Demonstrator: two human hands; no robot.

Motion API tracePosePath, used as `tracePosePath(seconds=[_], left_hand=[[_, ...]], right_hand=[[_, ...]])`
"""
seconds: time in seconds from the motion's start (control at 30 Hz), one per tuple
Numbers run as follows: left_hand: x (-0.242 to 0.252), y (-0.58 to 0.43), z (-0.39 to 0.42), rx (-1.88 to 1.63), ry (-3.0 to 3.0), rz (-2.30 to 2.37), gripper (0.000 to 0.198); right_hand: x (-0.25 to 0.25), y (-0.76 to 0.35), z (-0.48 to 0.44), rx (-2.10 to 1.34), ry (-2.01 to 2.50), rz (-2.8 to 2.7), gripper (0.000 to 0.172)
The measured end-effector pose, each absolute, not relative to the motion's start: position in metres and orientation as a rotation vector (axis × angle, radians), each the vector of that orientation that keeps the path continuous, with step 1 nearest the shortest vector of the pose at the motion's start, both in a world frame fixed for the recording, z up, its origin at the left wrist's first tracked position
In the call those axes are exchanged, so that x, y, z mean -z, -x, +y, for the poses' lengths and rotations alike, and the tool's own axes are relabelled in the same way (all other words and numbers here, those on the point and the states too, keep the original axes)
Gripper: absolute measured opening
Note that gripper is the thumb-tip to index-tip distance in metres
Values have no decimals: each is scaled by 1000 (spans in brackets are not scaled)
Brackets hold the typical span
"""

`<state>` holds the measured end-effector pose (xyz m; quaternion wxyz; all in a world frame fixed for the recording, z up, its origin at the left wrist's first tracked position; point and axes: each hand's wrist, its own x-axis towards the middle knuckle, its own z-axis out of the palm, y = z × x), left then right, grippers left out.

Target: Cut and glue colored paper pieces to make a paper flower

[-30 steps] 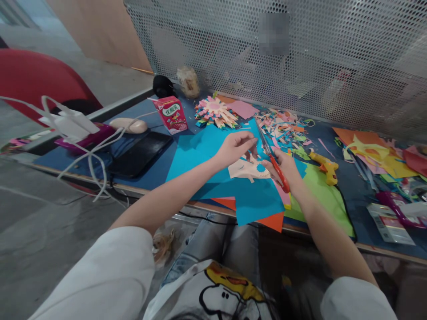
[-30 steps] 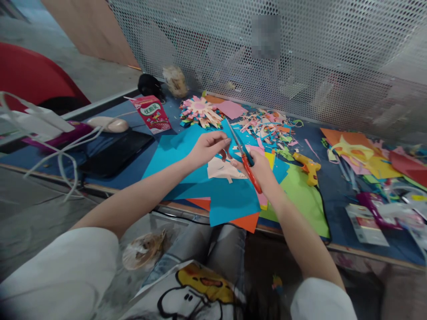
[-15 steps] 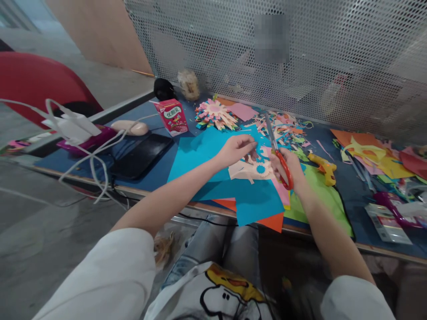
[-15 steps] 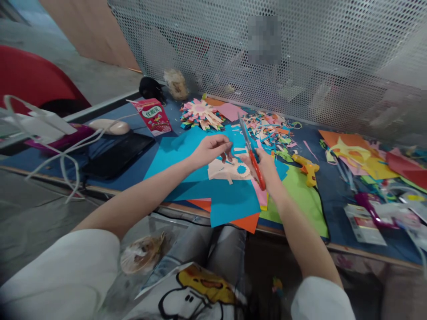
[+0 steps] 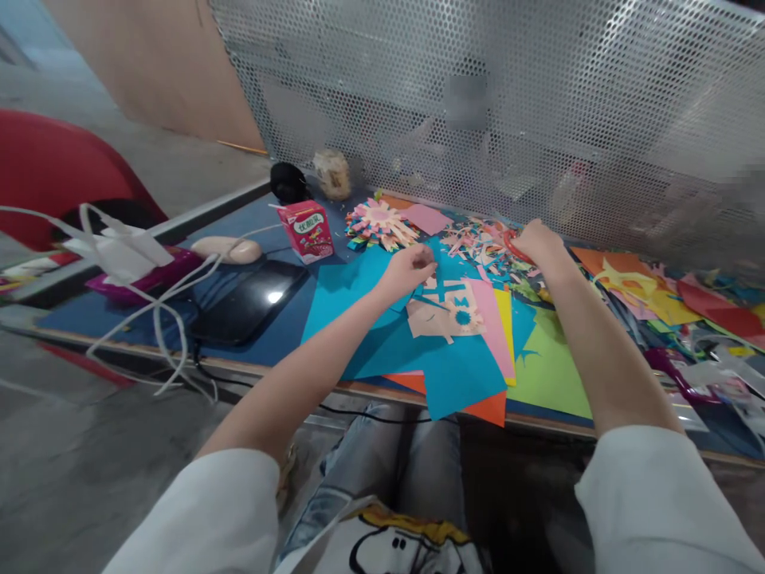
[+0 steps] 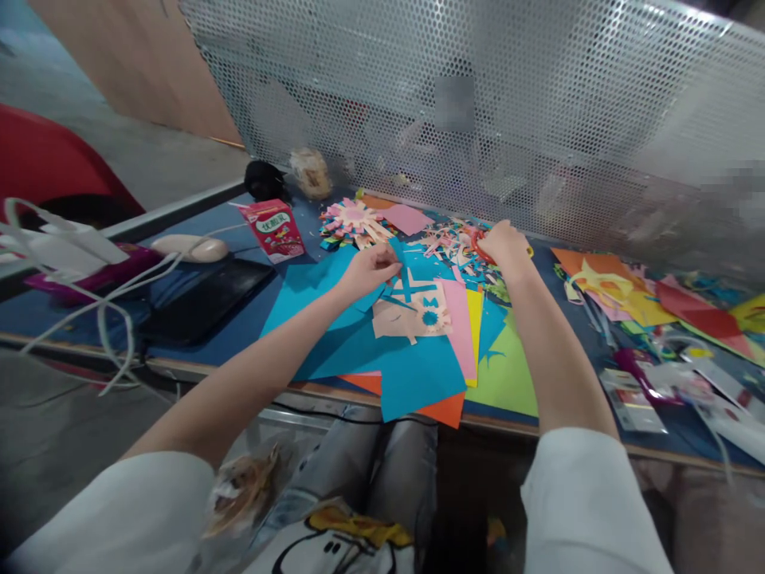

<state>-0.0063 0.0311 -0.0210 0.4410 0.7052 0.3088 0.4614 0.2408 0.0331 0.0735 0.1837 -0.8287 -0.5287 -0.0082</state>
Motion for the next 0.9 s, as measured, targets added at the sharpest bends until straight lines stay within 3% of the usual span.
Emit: tracePosePath(seconds=[0.1, 0.27, 0.4, 0.5, 0.73, 0.9], left_hand=[[23, 5, 34, -1162, -1702, 753, 12], [17, 4, 26, -1237, -1639, 666, 38], [9, 6, 19, -1318, -1711, 643, 25], [7, 7, 18, -1313, -1797, 661, 17], [8, 6, 17, -1316, -1956, 802, 26], [9, 7, 19, -1350, -2024, 758, 23]], right_hand=[[-80, -257, 37, -7, 2356, -1515, 77], [-83, -278, 19, -135, 2277, -1612, 64], [-73, -272, -15, -64, 2153, -1803, 60], [-65, -258, -41, -266, 2074, -1949, 50], [-57, -233, -72, -22, 1998, -2143, 50], [-57, -229, -79, -57, 2021, -2229, 53]])
